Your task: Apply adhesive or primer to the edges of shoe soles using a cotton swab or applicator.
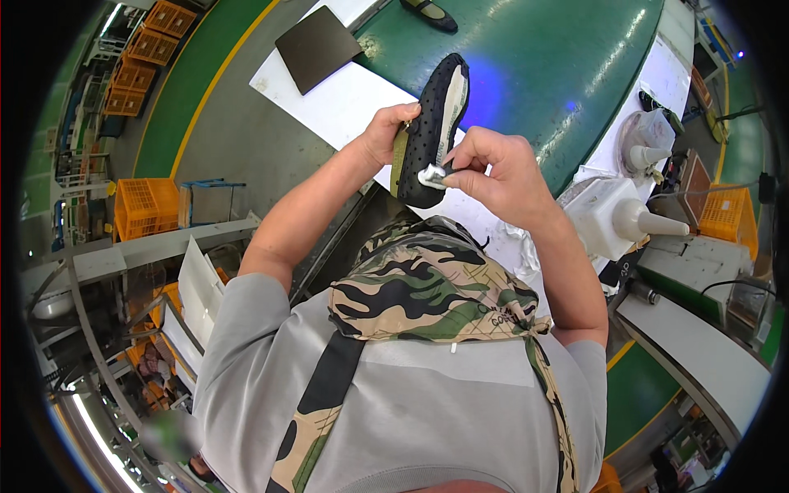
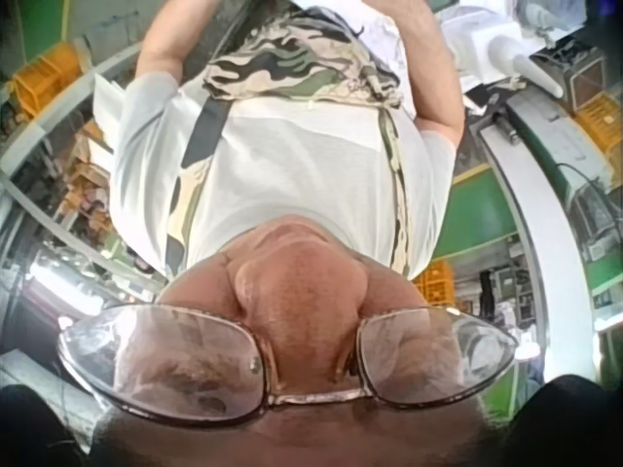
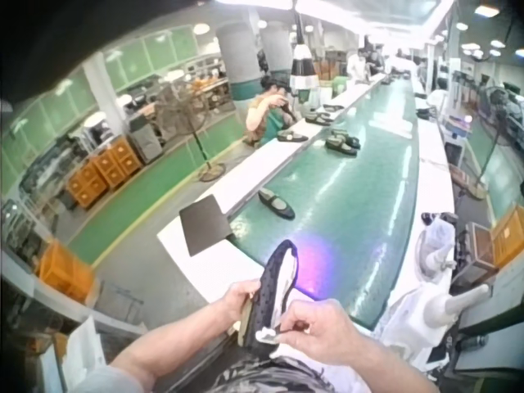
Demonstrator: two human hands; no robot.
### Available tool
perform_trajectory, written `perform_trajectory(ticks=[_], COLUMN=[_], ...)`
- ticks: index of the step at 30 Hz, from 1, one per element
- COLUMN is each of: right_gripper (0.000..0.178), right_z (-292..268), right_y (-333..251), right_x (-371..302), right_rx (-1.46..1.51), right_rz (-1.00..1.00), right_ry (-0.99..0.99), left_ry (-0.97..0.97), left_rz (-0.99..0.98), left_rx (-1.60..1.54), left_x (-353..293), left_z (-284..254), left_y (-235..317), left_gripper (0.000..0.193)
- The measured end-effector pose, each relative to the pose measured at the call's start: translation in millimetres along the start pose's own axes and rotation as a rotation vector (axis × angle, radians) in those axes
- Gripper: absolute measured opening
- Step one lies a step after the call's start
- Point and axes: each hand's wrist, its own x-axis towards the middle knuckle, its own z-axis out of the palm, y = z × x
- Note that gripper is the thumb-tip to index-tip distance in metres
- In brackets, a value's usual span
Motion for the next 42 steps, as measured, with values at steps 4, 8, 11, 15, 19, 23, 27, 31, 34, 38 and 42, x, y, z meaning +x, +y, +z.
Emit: perform_trajectory(ticks=[4, 8, 11, 15, 19, 23, 27, 31, 34, 38, 42], right_gripper=[0.019, 0.019, 0.019, 0.019, 0.017, 0.017, 0.015, 0.016, 0.017, 0.017, 0.018], right_z=[4, 18, 28, 48, 60, 73, 76, 78, 82, 80, 98], right_y=[7, 12, 6, 3, 7, 12, 17, 24, 27, 63, 86], right_x=[11, 28, 42, 56, 80, 111, 145, 180, 204, 223, 231], right_rx=[0.176, 0.268, 0.260, 0.400, 0.126, 0.152, 0.213, 0.220, -0.003, 0.139, 0.355], right_rz=[0.082, 0.115, 0.121, 0.091, 0.055, 0.045, 0.010, 0.000, -0.051, -0.016, 0.027], right_ry=[-0.110, -0.085, -0.006, -0.124, -0.052, 0.000, 0.084, 0.086, 0.198, 0.309, 0.243], left_ry=[0.020, -0.003, 0.017, -0.001, 0.012, 0.033, 0.000, 0.028, 0.003, 0.120, 0.347], left_rz=[-0.011, 0.007, 0.029, 0.067, 0.122, 0.176, 0.157, 0.181, 0.203, 0.392, 0.678], left_rx=[-0.020, -0.049, -0.058, -0.077, -0.055, 0.043, 0.051, -0.030, -0.139, -0.028, 0.106], left_x=[-9, -18, -31, -47, -64, -87, -106, -132, -147, -174, -260], left_z=[-5, -16, -22, -36, -43, -41, -44, -46, -60, -51, -21], left_y=[4, 11, 20, 29, 37, 45, 49, 45, 37, 42, 78], left_gripper=[0.057, 0.058, 0.058, 0.058, 0.059, 0.066, 0.070, 0.073, 0.065, 0.070, 0.064])
